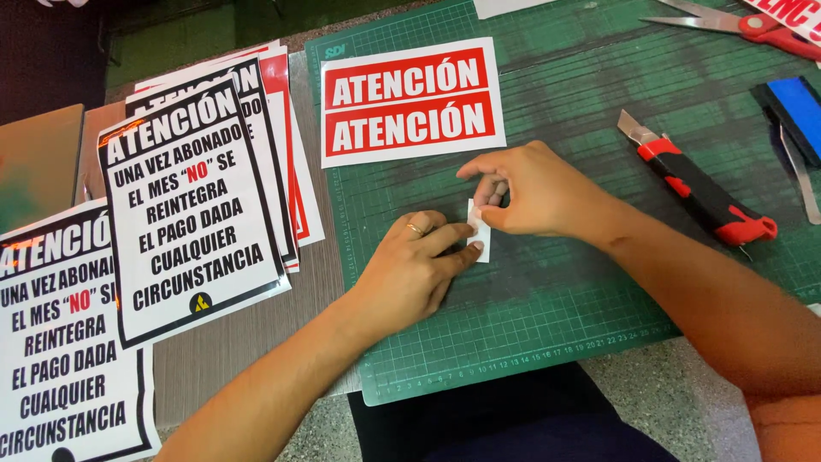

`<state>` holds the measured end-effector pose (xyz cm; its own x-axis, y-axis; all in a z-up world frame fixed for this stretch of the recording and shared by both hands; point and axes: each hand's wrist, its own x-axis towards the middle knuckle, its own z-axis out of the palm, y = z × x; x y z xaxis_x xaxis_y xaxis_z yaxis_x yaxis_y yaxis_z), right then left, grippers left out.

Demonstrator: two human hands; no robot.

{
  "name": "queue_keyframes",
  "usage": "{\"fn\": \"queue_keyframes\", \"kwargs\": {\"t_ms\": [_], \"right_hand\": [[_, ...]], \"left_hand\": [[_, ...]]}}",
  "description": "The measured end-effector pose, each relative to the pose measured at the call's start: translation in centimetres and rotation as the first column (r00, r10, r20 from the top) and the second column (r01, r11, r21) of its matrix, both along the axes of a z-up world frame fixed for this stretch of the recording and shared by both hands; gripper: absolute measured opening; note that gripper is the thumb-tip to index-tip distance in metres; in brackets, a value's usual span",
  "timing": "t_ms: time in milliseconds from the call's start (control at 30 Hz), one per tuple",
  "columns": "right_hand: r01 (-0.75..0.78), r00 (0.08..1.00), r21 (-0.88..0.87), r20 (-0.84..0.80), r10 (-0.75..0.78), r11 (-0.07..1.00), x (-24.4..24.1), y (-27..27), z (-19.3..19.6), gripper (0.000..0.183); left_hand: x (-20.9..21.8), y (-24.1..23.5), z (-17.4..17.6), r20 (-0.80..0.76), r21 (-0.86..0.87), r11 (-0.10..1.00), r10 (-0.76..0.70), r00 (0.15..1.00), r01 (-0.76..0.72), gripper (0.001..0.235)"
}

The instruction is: Applying small labels to the bottom of printed signs and smoothing them with a squeegee

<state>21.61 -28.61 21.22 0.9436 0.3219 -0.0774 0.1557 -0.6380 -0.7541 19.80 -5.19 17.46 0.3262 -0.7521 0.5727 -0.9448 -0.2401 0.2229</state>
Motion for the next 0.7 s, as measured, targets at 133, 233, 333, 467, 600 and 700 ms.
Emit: {"fn": "queue_keyframes", "kwargs": {"t_ms": [133, 233, 333, 467, 600, 700], "right_hand": [[0.033, 0.999, -0.015, -0.015, -0.033, 0.999, 0.0, 0.4, -0.1, 0.051], [0.006, 1.0, -0.03, -0.016, -0.006, 1.0, -0.1, 0.7, 0.4, 0.052], [-0.017, 0.999, -0.031, 0.046, 0.018, 0.999, 0.4, 0.4, 0.3, 0.052], [0.014, 0.999, 0.017, 0.049, -0.015, 1.0, 1.0, -0.4, -0.7, 0.048], [0.037, 0.997, 0.014, 0.067, -0.037, 0.999, 1.4, -0.9, -1.2, 0.038], [0.051, 0.997, 0.042, 0.063, -0.054, 0.998, 1.7, -1.1, -1.7, 0.032]], "left_hand": [[0.1, 0.1, 0.2, -0.027, -0.002, 1.0, -0.012, 1.0, 0.012, 0.022], [0.1, 0.1, 0.4, -0.024, 0.006, 1.0, -0.014, 1.0, 0.014, 0.022], [0.1, 0.0, 0.6, -0.031, 0.012, 1.0, -0.011, 0.999, 0.012, 0.022], [0.0, 0.1, 0.6, -0.031, 0.011, 1.0, -0.012, 0.999, 0.013, 0.022], [0.1, 0.1, 0.6, -0.033, 0.016, 1.0, -0.015, 0.999, 0.016, 0.022], [0.1, 0.0, 0.7, -0.045, 0.003, 1.0, -0.007, 0.999, 0.007, 0.023]]}}
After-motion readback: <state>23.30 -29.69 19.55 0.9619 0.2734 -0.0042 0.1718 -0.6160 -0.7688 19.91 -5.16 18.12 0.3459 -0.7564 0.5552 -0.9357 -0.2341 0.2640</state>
